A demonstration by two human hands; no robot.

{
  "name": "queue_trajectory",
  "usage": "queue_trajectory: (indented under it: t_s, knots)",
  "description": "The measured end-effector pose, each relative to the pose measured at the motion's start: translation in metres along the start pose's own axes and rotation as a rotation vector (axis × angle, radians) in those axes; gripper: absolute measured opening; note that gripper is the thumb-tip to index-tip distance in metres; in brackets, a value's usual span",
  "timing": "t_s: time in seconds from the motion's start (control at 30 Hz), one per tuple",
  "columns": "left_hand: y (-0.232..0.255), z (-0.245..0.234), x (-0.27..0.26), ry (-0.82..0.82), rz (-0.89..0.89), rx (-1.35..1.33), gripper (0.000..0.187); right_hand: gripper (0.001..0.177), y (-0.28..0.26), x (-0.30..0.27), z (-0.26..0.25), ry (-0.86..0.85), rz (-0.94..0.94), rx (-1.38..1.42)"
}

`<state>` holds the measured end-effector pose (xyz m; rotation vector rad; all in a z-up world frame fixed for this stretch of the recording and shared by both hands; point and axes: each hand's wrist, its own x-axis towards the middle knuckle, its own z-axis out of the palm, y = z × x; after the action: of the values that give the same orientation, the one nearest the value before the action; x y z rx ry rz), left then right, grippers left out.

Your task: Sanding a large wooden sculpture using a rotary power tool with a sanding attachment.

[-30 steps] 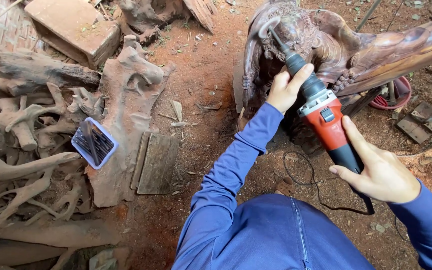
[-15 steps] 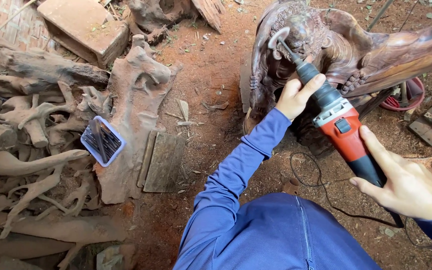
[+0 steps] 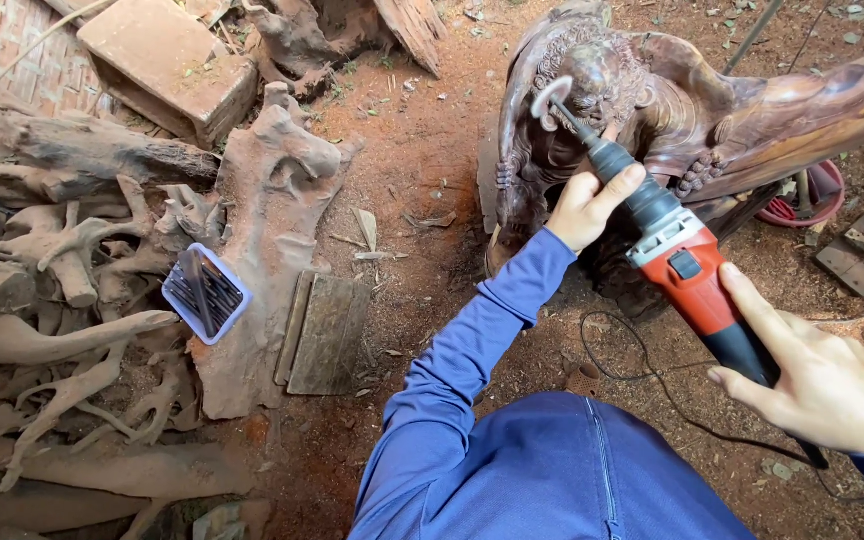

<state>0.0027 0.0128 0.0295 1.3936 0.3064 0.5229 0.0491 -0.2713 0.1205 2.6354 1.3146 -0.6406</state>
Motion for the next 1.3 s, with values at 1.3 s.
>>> queue_trajectory:
  t_s: [1.3]
  knots:
    - [-0.017, -0.002, 0.012, 0.075, -0.084, -0.135, 0.052, 0.12, -0.001, 0.013, -0.004, 0.084, -0.13, 0.024]
